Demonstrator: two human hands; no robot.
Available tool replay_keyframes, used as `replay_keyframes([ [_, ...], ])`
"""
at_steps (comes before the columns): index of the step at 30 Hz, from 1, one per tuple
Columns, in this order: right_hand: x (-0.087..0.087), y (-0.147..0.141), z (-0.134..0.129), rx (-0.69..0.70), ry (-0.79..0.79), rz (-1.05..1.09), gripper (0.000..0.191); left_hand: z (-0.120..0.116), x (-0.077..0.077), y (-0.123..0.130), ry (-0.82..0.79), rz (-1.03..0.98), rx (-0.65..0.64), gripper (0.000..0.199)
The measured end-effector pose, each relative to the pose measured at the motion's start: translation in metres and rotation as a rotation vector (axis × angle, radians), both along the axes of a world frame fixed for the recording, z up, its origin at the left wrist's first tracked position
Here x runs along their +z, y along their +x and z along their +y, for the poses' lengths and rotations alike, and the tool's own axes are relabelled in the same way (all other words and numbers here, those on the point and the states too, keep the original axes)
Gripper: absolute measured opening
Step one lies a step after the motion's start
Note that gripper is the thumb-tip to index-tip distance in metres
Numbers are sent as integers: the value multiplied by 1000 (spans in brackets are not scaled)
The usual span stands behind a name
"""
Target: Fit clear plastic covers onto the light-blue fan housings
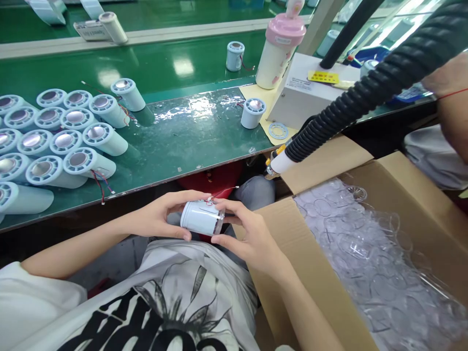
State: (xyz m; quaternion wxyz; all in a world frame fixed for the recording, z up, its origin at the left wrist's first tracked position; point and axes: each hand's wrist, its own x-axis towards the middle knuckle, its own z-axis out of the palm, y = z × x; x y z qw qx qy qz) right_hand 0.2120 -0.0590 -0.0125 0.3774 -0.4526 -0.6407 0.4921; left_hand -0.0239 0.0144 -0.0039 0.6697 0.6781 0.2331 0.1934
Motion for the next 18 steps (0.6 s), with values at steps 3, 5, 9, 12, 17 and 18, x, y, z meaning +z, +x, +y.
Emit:
replay_keyframes([
  [3, -1, -2, 1, -20, -32, 42, 43, 1, -2, 0, -136, -2, 17, 79],
  [5, -7, -3, 3, -57, -50, 98, 42, 5, -7, 4, -248, -18, 58, 82],
  [9, -33, -5, 6, -284, -35, 253, 43, 25, -22, 32, -409, -52, 199, 78],
  [12, -57, 0, 11, -548, 2, 276, 50, 46, -34, 70, -456, -89, 232, 69],
  [17, -83, 20, 24, -751, 98, 265, 53, 74, -43, 129, -429, -117, 119, 56],
  [18, -86, 24, 27, -766, 112, 271, 53, 78, -43, 136, -419, -115, 100, 55],
])
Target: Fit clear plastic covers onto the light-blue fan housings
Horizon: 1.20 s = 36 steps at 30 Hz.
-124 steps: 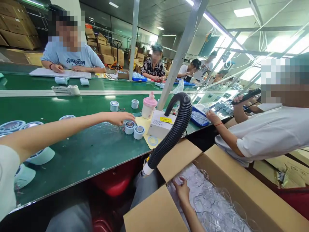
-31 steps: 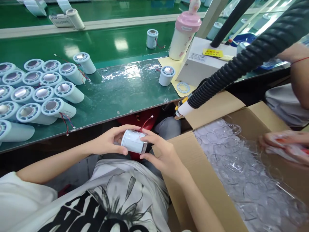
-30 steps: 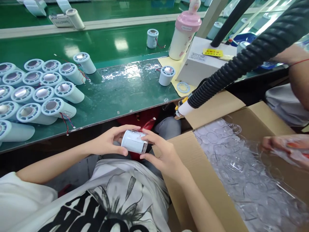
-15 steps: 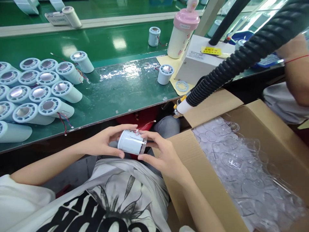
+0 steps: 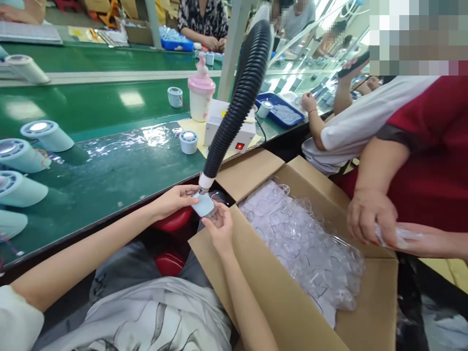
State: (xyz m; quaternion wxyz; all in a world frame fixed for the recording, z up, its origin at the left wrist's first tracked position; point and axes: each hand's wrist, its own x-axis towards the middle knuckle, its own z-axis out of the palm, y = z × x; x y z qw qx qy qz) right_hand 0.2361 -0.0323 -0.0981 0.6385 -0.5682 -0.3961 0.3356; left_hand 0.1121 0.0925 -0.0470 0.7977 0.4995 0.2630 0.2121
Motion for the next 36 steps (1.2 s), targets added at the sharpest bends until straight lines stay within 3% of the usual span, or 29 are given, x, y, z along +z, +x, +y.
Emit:
replay_keyframes([
  [4, -2, 11, 10, 7, 46, 11, 53, 10, 5, 5, 30, 16, -48, 57],
  [10, 13, 7, 12, 170, 66, -22, 48, 8, 15, -30, 44, 46, -47, 61],
  [15, 38, -2, -5, 328, 84, -160, 43, -15, 21, -68, 83, 13, -114, 60],
  [18, 55, -3, -20, 435, 110, -337, 41, -33, 27, -87, 209, 19, -161, 68],
  [22, 76, -5, -35, 548, 53, -420, 44, -52, 40, -104, 397, 63, -225, 72],
  [28, 93, -9, -43, 622, -64, -316, 46, -66, 52, -114, 535, 82, -212, 74],
  [36, 101, -14, -43, 668, -214, -58, 38, -67, 54, -120, 717, 87, -199, 77],
])
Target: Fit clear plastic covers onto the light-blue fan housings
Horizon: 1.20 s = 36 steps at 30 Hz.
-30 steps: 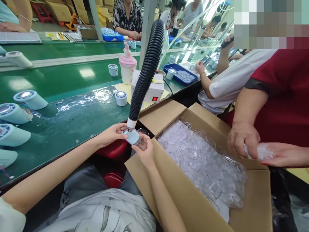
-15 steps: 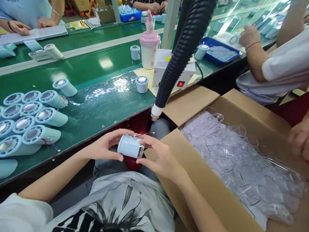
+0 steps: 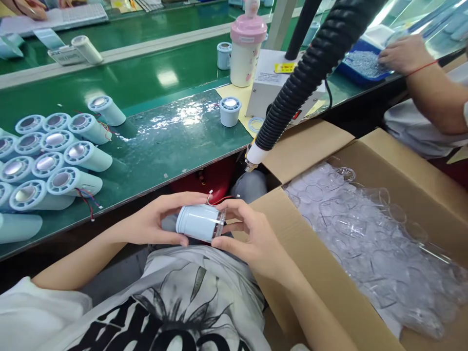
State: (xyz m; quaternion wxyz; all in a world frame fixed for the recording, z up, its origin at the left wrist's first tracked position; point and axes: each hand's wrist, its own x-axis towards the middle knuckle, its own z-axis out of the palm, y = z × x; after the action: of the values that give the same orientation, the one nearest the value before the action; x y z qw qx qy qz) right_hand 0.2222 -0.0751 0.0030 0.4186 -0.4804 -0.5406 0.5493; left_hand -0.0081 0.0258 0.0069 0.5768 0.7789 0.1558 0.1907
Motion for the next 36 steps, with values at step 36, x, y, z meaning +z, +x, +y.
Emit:
replay_keyframes([
  [36, -4, -28, 19, 47, -889, 625, 63, 0, -10, -6, 105, -51, 23, 72],
])
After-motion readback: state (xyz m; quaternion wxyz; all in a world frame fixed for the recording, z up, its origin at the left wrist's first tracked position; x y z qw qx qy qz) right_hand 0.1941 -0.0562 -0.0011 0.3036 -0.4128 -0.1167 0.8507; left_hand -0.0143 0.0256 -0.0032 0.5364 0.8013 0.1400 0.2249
